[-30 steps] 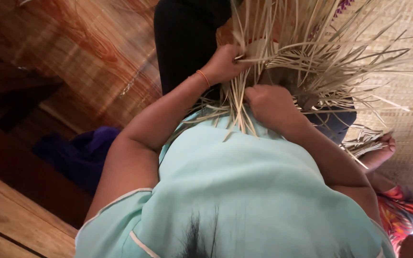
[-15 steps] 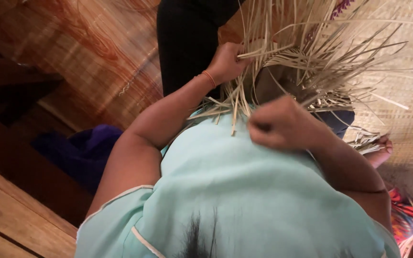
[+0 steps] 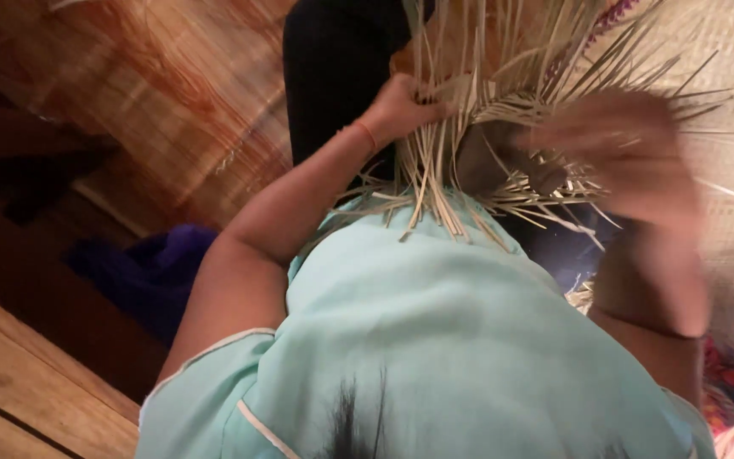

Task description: The person is weaving thin straw-like fibers into a circular pattern to create the base of a basket or hat.

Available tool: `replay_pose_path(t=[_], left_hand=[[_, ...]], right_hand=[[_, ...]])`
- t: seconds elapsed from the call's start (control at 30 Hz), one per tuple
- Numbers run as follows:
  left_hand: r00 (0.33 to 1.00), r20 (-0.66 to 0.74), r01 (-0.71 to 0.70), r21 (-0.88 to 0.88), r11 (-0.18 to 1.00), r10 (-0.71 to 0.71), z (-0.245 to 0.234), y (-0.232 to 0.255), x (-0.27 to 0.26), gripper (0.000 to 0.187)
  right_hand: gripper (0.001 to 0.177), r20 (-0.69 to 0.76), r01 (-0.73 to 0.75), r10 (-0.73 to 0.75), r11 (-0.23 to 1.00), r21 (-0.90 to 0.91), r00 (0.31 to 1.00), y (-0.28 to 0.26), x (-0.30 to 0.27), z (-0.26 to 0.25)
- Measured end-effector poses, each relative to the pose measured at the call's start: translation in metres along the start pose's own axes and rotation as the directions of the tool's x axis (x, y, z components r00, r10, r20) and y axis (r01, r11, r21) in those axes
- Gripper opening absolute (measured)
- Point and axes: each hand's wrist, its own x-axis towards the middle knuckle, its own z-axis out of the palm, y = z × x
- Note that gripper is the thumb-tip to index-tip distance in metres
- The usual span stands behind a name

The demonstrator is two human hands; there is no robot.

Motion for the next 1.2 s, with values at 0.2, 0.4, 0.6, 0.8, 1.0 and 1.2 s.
replay_pose_path(t=[0.2,0.4,0.6,0.8,1.0,1.2], left_hand=[[0.965,0.106,0.251,-0.143,0.957,-0.238,-0.013,0.02,0.004,0.045],[0.953,0.026,0.292,-0.331,0.897,-0.3,-0.03,0.057,-0.009,0.044],[0.934,0.129,0.356,-0.401,0.844,-0.333,-0.042,0.063,-0.033,0.077],[0.986,-0.165,-0.038,-0.375,0.926,-0.026,-0.053,0.048,-0.066,0.054],[0.96,-0.219,-0.197,-0.077,0.977,0.176,-0.067,0.048,-0.082,0.019],[0.898,-0.27,-0.308,0.178,0.935,0.347,-0.076,0.053,-0.083,0.008]], right_hand=[[0.001,0.425,0.302,-0.223,0.945,-0.128,0.877,0.058,0.039,0.144],[0.006,0.446,0.255,-0.251,0.966,0.05,0.859,0.087,0.028,0.163],[0.028,0.246,-0.02,-0.027,0.982,0.187,0.969,0.076,0.031,0.128],[0.028,0.177,-0.068,0.11,0.972,-0.225,0.978,0.089,0.047,0.115],[0.015,0.077,0.015,0.001,0.978,-0.208,0.997,0.077,0.062,0.132],[0.017,0.096,-0.042,0.079,0.941,-0.337,0.992,0.086,0.054,0.124]])
